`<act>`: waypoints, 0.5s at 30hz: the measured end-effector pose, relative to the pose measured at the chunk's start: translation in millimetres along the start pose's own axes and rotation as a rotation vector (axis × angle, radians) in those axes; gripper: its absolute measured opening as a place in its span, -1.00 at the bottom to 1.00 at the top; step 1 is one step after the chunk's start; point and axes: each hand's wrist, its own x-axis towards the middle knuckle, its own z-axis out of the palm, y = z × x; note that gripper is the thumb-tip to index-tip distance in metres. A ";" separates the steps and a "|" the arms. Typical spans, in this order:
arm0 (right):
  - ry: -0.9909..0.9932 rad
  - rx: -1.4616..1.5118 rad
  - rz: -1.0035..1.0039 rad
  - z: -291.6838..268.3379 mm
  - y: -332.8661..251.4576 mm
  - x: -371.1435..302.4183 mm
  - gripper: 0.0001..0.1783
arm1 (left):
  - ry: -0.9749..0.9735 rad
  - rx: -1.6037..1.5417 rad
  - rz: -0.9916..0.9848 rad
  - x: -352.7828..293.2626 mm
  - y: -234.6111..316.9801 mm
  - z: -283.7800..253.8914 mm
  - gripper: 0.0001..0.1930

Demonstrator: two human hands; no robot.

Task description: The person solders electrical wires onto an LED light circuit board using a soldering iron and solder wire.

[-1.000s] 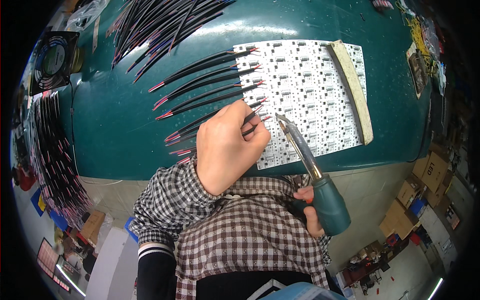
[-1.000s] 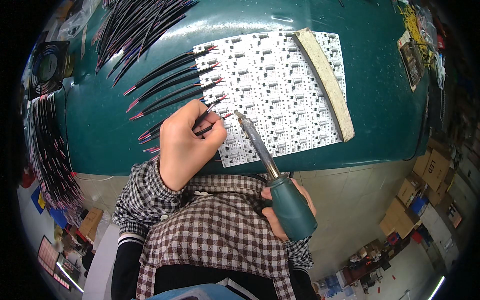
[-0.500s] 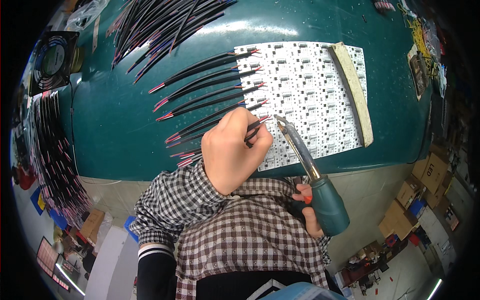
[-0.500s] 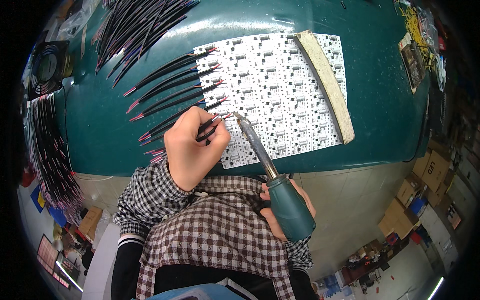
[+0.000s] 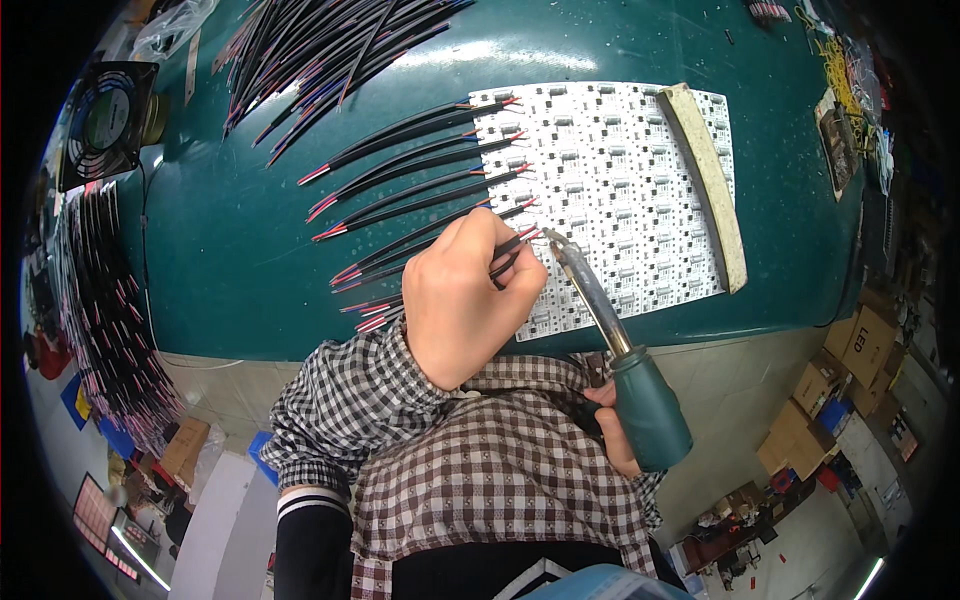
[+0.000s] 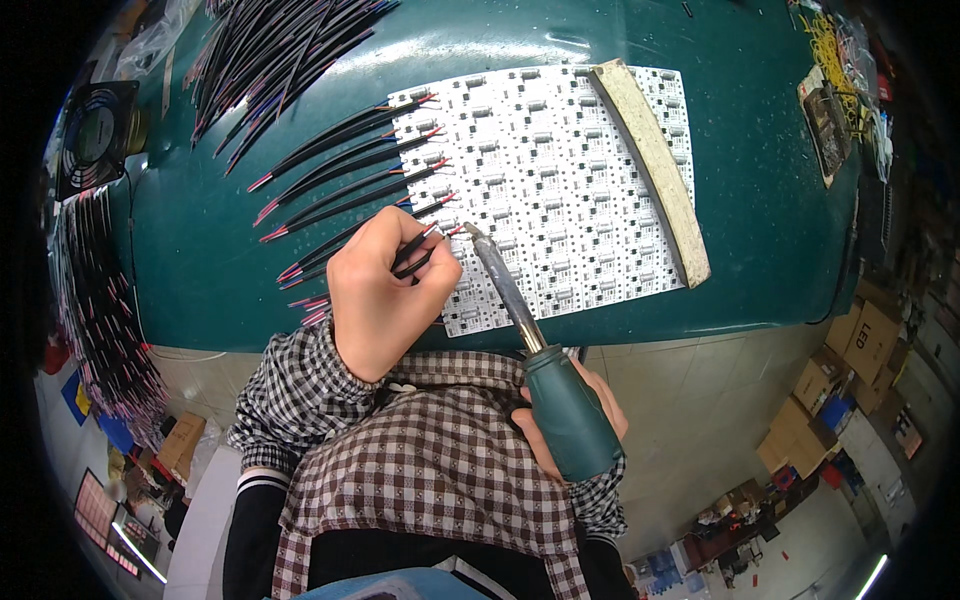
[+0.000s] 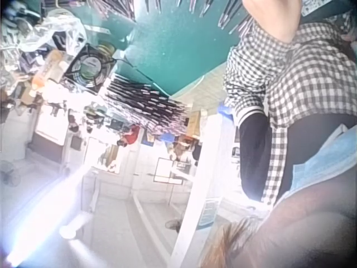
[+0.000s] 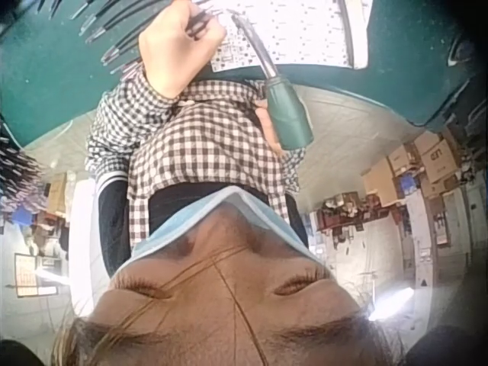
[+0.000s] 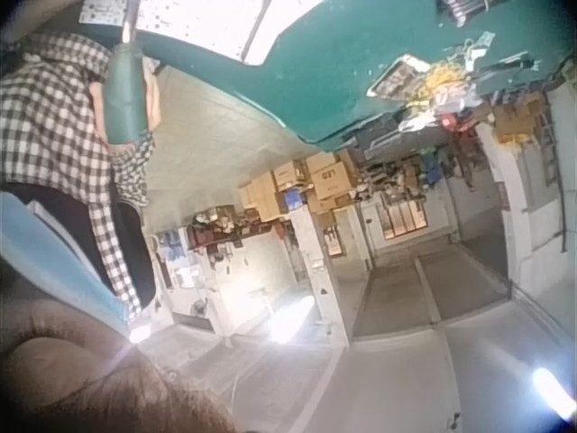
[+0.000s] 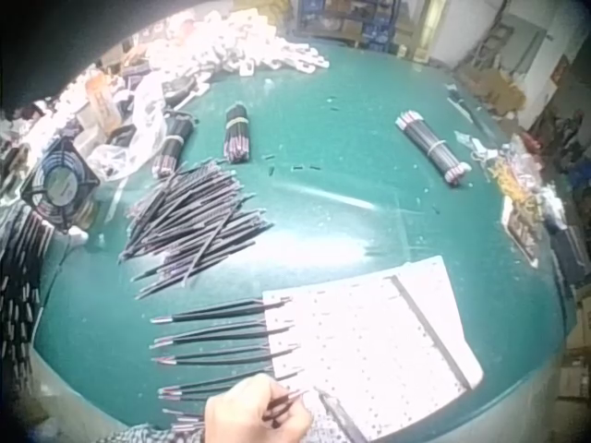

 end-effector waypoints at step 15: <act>0.245 0.614 0.055 5.8 -11.8 7.6 -0.23 | -0.069 -0.098 -0.034 2.6 4.7 -11.0 -0.83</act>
